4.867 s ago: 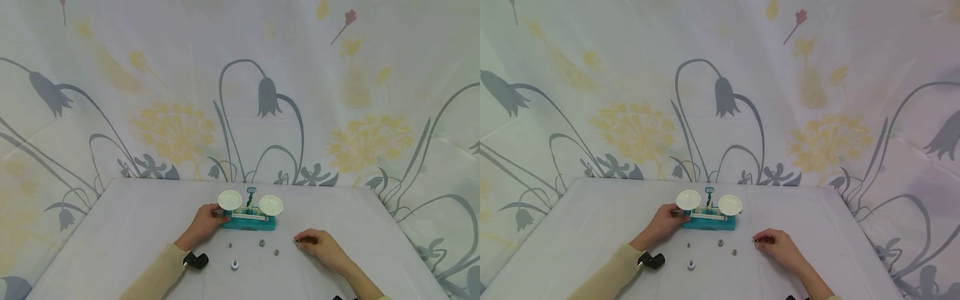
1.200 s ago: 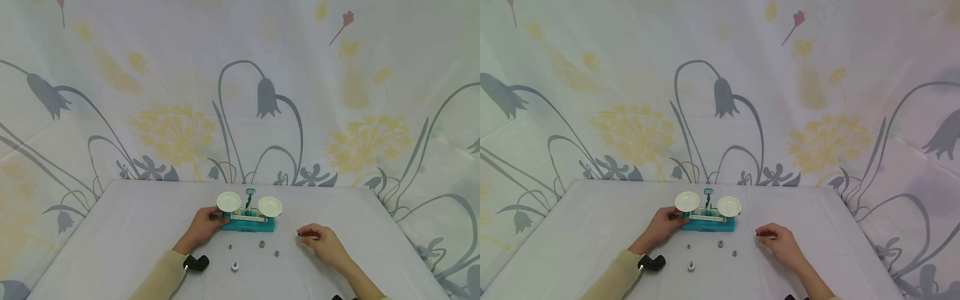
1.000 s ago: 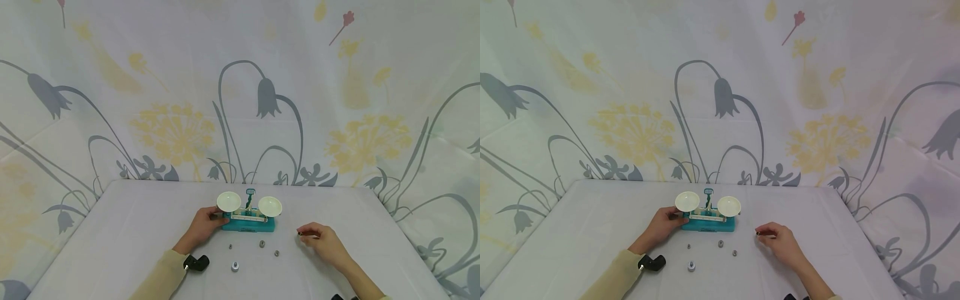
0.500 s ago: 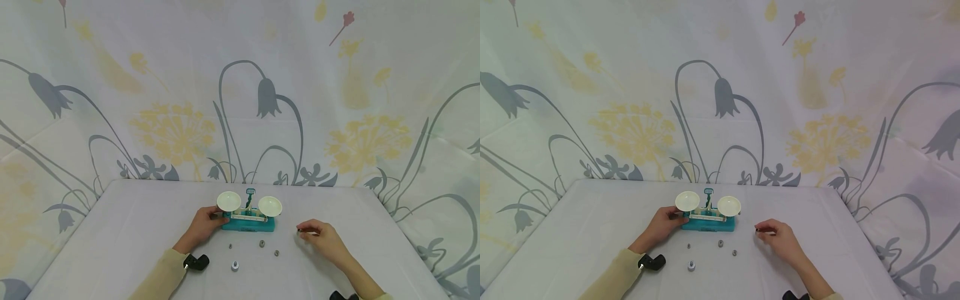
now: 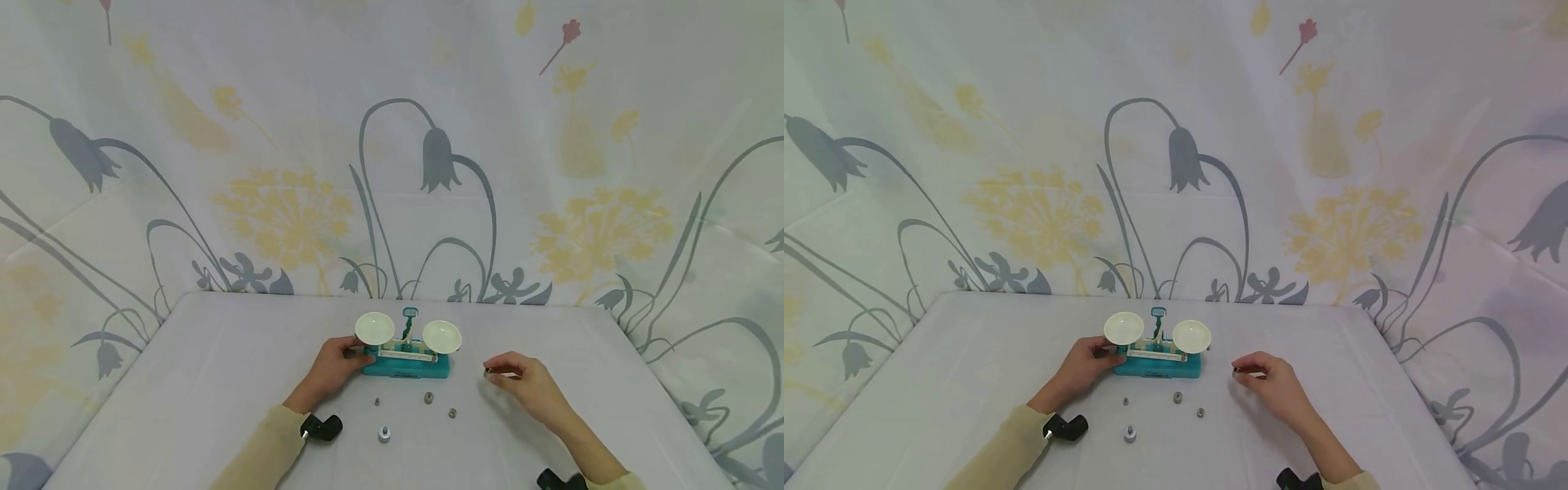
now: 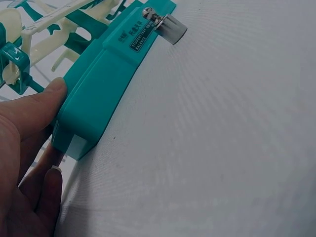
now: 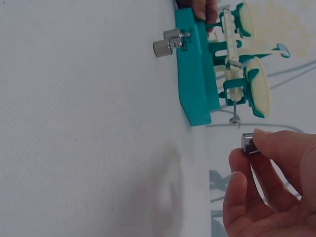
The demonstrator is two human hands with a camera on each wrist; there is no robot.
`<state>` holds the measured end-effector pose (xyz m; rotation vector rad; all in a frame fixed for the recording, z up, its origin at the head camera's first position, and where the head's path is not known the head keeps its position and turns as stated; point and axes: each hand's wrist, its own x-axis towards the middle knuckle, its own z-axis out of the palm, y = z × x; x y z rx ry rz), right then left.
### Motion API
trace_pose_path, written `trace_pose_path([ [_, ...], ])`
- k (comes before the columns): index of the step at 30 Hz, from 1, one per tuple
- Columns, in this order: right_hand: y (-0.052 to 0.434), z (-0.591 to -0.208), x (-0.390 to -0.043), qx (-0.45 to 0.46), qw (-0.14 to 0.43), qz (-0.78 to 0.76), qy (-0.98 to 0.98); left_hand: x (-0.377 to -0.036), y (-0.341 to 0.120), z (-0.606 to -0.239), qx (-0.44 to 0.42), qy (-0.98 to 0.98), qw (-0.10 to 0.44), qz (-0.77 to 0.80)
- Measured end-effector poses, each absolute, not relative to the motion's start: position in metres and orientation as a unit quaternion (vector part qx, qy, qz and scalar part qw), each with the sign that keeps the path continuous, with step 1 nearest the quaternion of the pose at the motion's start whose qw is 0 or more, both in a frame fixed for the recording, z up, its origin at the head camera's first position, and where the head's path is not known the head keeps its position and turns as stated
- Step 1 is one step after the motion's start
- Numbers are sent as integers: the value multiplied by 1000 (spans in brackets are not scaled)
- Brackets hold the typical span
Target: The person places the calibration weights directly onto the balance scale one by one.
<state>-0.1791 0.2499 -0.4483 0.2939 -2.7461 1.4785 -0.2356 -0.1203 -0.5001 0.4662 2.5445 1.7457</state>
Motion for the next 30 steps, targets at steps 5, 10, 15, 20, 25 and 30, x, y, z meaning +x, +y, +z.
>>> trace_pose_path([
  [5, 250, -447, -180, 101, 9, 475, -874, -236, -120, -499, 151, 816, 11, 558],
  [10, 250, -444, -181, 101, 8, 474, -875, -236, -120, -499, 151, 817, 10, 556],
  [15, 250, -445, -183, 103, 16, 474, -875, -236, -120, -500, 149, 817, 10, 557],
  [20, 251, -444, -184, 105, 23, 474, -874, -235, -119, -499, 147, 817, 12, 558],
  [25, 250, -440, -184, 106, 22, 471, -875, -235, -119, -499, 145, 818, 13, 556],
  [30, 249, -437, -184, 108, 24, 475, -873, -236, -119, -500, 145, 818, 12, 556],
])
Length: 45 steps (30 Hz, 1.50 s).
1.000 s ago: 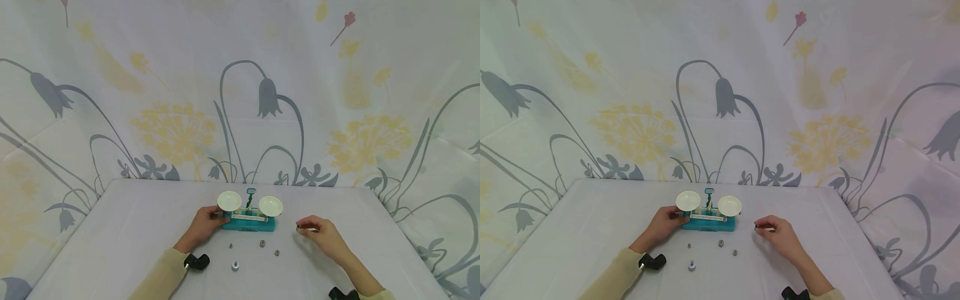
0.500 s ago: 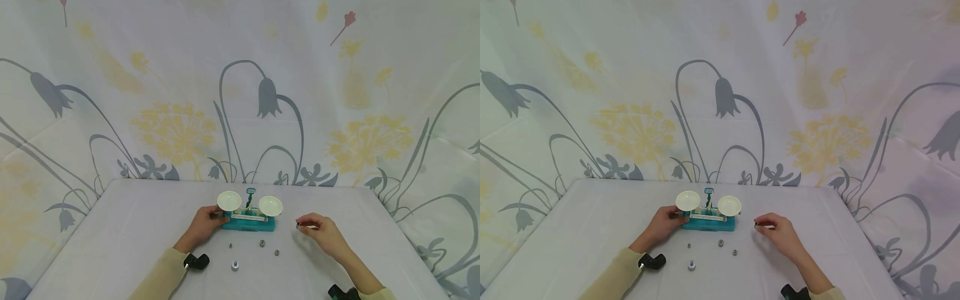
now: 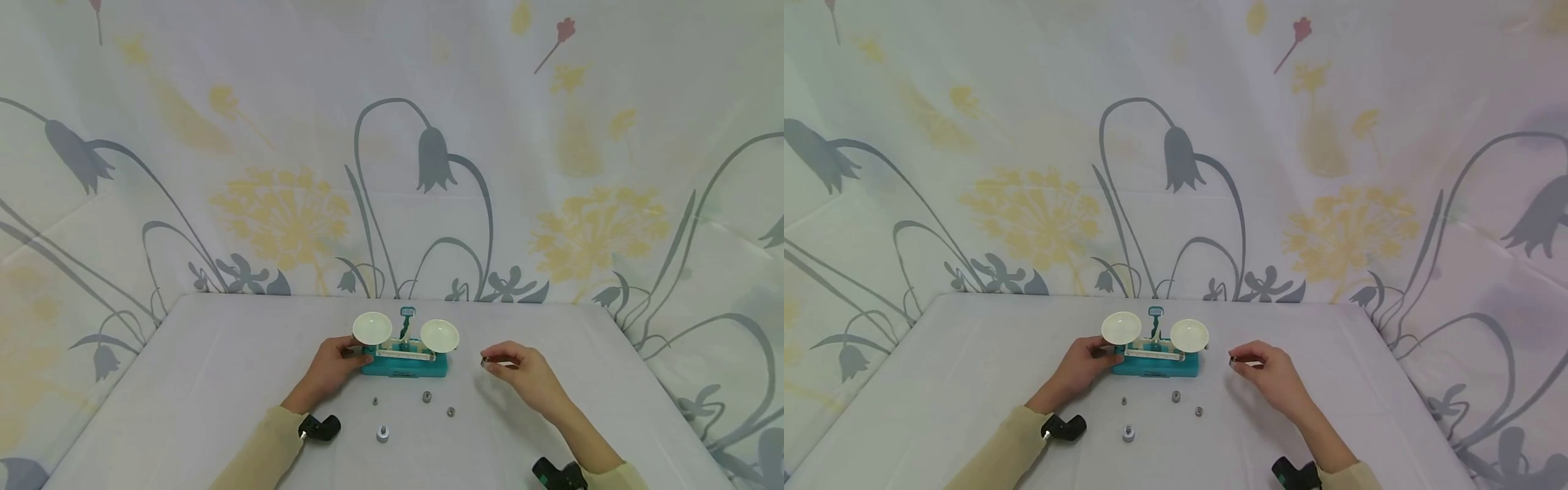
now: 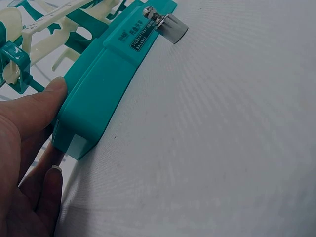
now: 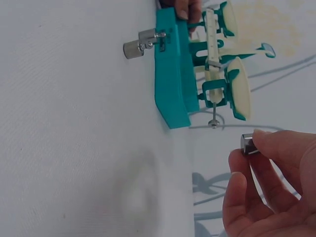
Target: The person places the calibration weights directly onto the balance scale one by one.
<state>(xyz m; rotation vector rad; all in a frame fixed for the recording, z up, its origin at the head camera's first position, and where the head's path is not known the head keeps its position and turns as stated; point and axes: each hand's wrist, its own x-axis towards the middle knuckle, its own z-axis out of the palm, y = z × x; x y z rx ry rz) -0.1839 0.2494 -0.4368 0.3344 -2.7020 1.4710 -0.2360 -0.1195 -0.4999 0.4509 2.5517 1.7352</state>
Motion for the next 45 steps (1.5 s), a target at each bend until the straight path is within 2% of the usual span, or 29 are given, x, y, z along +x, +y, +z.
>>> trace_pose_path([
  [45, 240, -423, -192, 127, 34, 473, -871, -235, -119, -499, 134, 824, 11, 551],
])
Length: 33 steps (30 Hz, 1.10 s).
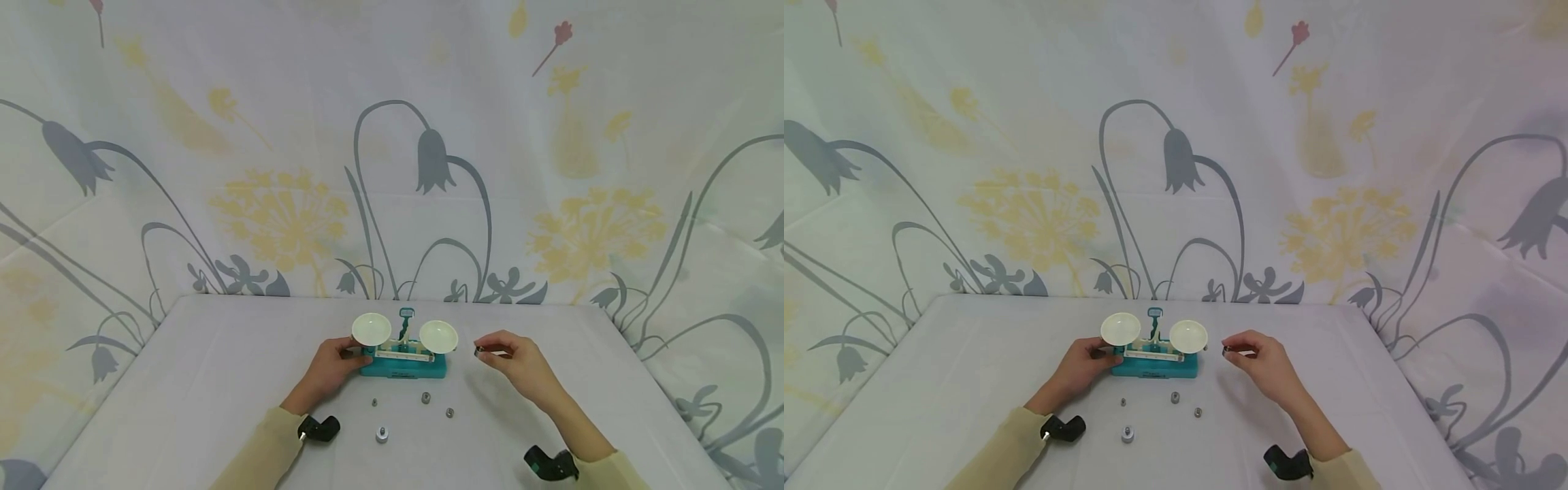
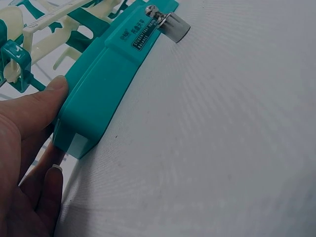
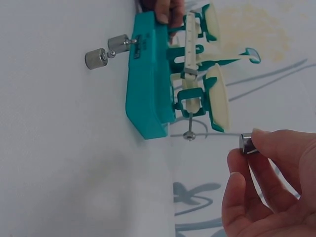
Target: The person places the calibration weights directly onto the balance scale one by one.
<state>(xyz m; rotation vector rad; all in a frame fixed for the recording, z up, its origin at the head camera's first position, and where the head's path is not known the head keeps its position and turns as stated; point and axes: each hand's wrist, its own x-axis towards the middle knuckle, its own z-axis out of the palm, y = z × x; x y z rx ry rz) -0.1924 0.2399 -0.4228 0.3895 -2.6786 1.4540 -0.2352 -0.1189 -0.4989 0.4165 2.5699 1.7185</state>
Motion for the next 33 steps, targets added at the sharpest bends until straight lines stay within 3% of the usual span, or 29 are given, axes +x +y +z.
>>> trace_pose_path([
  [33, 224, -412, -204, 144, 33, 470, -870, -235, -119, -499, 135, 819, 10, 558],
])
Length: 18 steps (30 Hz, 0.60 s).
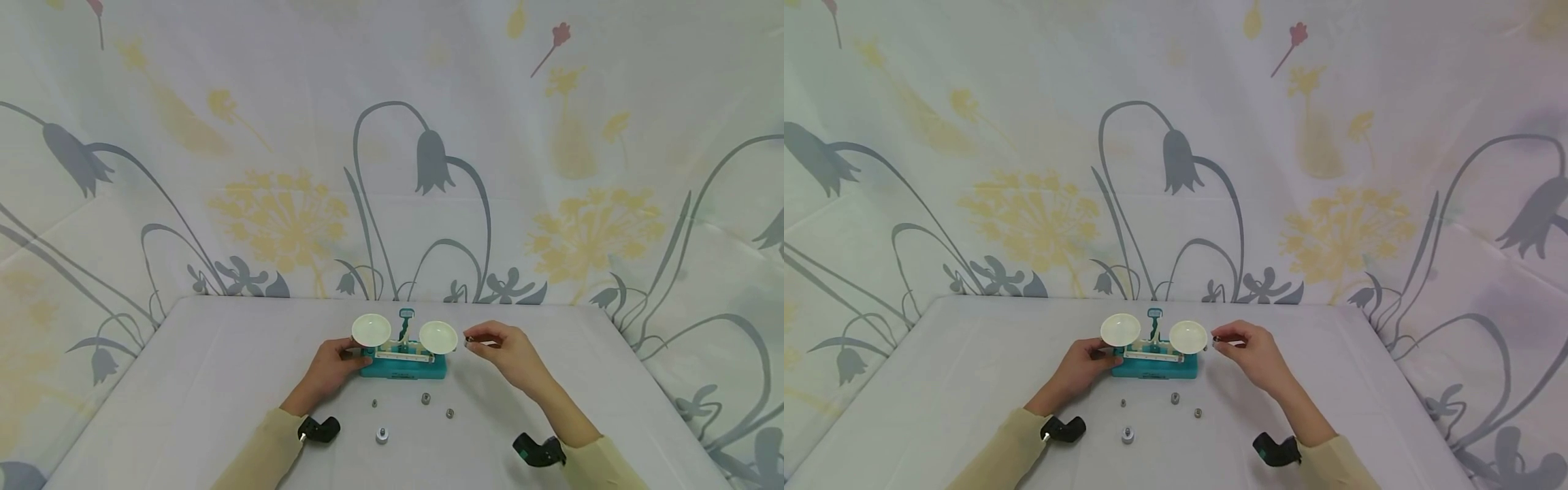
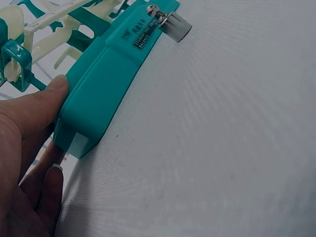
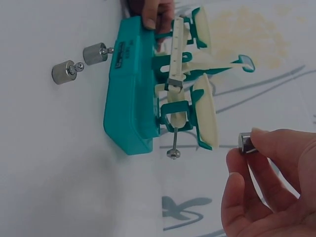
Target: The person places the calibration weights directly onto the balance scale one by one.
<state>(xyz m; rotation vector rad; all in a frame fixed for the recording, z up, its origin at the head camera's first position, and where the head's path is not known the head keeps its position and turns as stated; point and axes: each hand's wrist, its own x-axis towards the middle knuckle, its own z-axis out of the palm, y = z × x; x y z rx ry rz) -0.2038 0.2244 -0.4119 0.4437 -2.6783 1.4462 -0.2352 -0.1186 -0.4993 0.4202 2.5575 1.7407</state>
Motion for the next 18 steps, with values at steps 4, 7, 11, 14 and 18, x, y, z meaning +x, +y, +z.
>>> trace_pose_path([
  [4, 222, -411, -206, 152, 33, 470, -869, -235, -118, -499, 134, 820, 8, 556],
  [7, 221, -411, -208, 156, 33, 470, -868, -235, -118, -499, 134, 821, 8, 555],
  [11, 218, -411, -210, 156, 30, 471, -868, -235, -118, -499, 135, 821, 9, 555],
  [14, 217, -411, -211, 157, 27, 471, -868, -235, -119, -499, 138, 820, 7, 555],
  [18, 215, -410, -212, 161, 24, 472, -866, -236, -119, -501, 143, 818, 4, 556],
])
